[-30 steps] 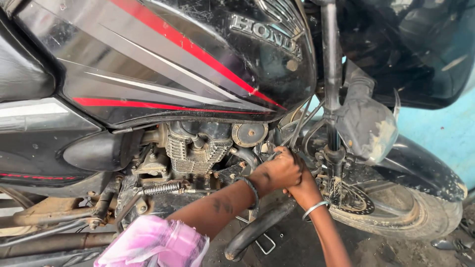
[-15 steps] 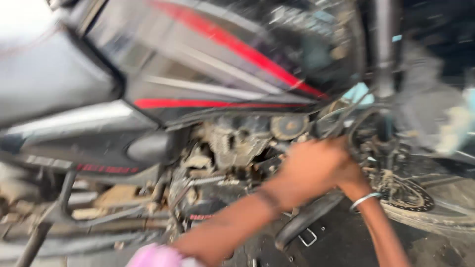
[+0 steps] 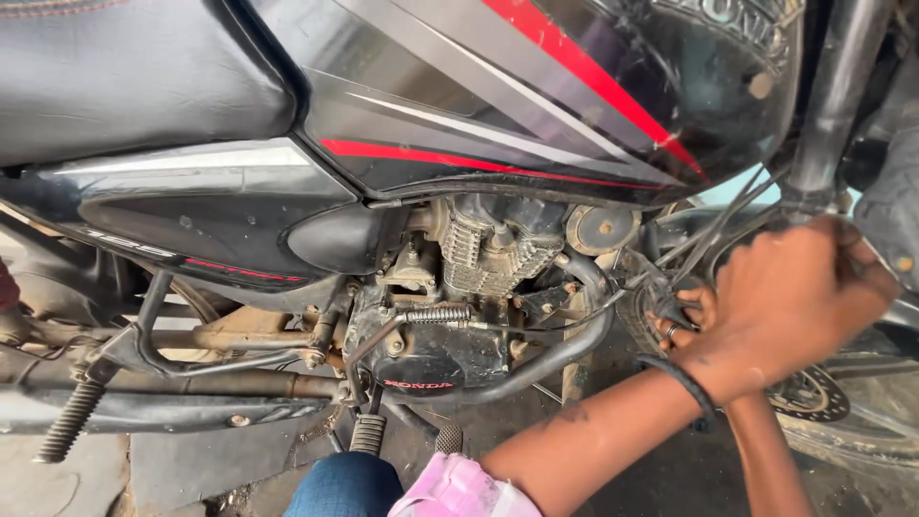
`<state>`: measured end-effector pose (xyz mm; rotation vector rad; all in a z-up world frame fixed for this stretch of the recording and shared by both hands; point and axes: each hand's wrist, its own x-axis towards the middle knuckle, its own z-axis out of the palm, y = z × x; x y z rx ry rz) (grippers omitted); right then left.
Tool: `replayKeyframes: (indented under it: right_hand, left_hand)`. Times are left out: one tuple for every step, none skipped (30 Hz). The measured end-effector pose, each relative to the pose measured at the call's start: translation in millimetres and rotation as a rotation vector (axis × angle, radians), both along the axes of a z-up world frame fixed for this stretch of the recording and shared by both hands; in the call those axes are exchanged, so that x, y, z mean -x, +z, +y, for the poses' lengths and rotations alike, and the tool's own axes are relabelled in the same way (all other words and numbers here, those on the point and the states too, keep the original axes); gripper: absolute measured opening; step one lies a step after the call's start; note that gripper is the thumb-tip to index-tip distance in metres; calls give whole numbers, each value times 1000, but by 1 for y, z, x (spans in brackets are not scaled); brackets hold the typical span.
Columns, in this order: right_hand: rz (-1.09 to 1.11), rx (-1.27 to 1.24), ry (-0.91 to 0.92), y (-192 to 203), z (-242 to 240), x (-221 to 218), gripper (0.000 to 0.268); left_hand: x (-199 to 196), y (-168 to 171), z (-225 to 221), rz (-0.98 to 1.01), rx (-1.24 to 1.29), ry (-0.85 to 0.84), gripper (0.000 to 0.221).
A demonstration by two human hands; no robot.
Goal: The recorder is repairing or adjusting various wiring and mechanical components on a motorcycle.
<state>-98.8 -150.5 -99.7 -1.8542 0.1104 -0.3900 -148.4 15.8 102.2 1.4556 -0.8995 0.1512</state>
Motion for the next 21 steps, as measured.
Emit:
replayKeyframes:
  right_hand:
    - [-2, 0, -1, 3, 1, 2, 56]
    - [-8, 4, -7, 5, 1, 3, 55]
    - [-12, 8, -13, 7, 1, 6, 54]
    - [-12, 8, -15, 8, 1, 7, 54]
    - [-14, 13, -19, 8, 1, 8, 54]
    - [-17, 19, -24, 9, 0, 10, 53]
    - [-16, 20, -25, 10, -1, 10, 53]
    - [-20, 27, -30, 11, -2, 11, 53]
    - [-28, 33, -38, 13, -3, 11, 52]
    - [-31, 34, -41, 15, -7, 7, 52]
    - [24, -336, -62, 17, -10, 4, 34]
    - [77, -706, -76, 19, -13, 1, 24]
    - [72, -705, -74, 26, -9, 2, 24]
    - [-25, -274, -255, 35, -5, 4, 21]
    - [-127, 162, -419, 44, 1, 5, 18]
    - [-136, 162, -417, 56, 11, 11, 18]
    - [-278, 824, -635, 68, 22, 20, 15]
    - [-407, 1502, -804, 79, 33, 29, 12]
    - [-409, 1502, -815, 91, 53, 50, 12]
    - [-481, 1103, -810, 102, 74, 71, 11]
    - [-537, 711, -772, 115, 94, 93, 10]
  left_hand:
    - [0, -2, -4, -2, 0, -1, 31]
    - [0, -4, -9, -2, -13, -18, 31]
    - [-1, -7, -13, -1, -26, -35, 31]
    - [1, -4, -10, -1, -27, -37, 31]
    - [3, -2, -7, -3, -15, -33, 31]
    - [6, 0, -4, -4, -3, -28, 32]
    - [9, 4, 4, -4, -2, -29, 32]
    - [12, 8, 13, -111, -36, 47, 32]
    - [15, 12, 21, -221, -71, 120, 32]
    - [9, -3, 7, -225, -69, 116, 32]
    - [3, -19, -7, -467, -153, 245, 26]
    - [-2, -34, -20, -708, -236, 372, 21]
    - [-5, -37, -20, -714, -233, 374, 21]
    - [-6, -39, -19, -898, -319, 470, 16]
    - [-8, -40, -18, -1084, -403, 570, 12]
    - [-10, -36, -10, -1091, -400, 575, 12]
    - [-10, -33, -1, -1093, -439, 585, 10]
    - [-9, -30, 7, -1095, -478, 594, 9]
    - [-10, -27, 17, -1103, -471, 591, 9]
    - [-11, -24, 28, -1079, -489, 584, 9]
    - [-12, -19, 39, -1048, -504, 583, 10]
